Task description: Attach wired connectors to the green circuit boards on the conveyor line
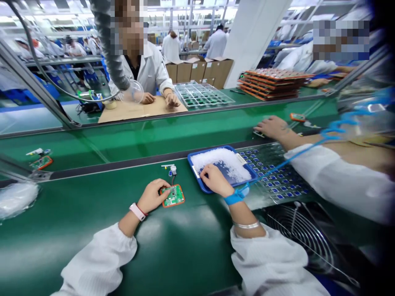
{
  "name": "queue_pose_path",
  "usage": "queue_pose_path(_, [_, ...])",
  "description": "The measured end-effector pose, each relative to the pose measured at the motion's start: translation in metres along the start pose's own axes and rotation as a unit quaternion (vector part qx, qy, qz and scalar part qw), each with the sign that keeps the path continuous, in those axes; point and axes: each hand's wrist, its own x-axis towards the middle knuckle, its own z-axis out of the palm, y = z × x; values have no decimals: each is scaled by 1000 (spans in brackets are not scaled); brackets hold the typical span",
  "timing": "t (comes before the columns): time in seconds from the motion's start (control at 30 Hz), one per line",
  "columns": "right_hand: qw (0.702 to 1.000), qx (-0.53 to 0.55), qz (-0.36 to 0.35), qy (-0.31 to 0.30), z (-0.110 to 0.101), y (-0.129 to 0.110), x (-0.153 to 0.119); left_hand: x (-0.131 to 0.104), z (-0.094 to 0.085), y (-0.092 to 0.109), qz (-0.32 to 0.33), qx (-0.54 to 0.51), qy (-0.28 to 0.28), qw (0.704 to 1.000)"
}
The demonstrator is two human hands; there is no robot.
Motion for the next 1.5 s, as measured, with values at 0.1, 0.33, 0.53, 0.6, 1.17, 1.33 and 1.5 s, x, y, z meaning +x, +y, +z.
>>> queue_pose_path(0.1, [1000, -8, 0, 1, 2, 1, 0, 1, 0, 2, -4, 1, 2, 1000])
queue_pose_path(0.33, [1000, -8, -9, 13, 1, 3, -1, 1, 0, 3, -14, -12, 8, 1000])
queue_pose_path(0.53, [979, 148, -91, 111, 1, -44, -6, 5, 7, 10, -44, -72, 95, 992])
queue_pose_path(0.6, [967, 209, -114, 87, 13, -67, -11, 7, 9, 14, -36, -95, 112, 988])
queue_pose_path(1.17, [956, 273, -106, 4, 57, -77, -19, 4, 14, 11, -53, -42, 94, 993])
queue_pose_path(1.33, [955, 279, -105, 2, 57, -76, -19, 4, 14, 14, -47, -41, 89, 994])
queue_pose_path(1.5, [968, 234, -89, 4, 49, -83, -22, -1, 13, 10, -11, 6, 77, 997])
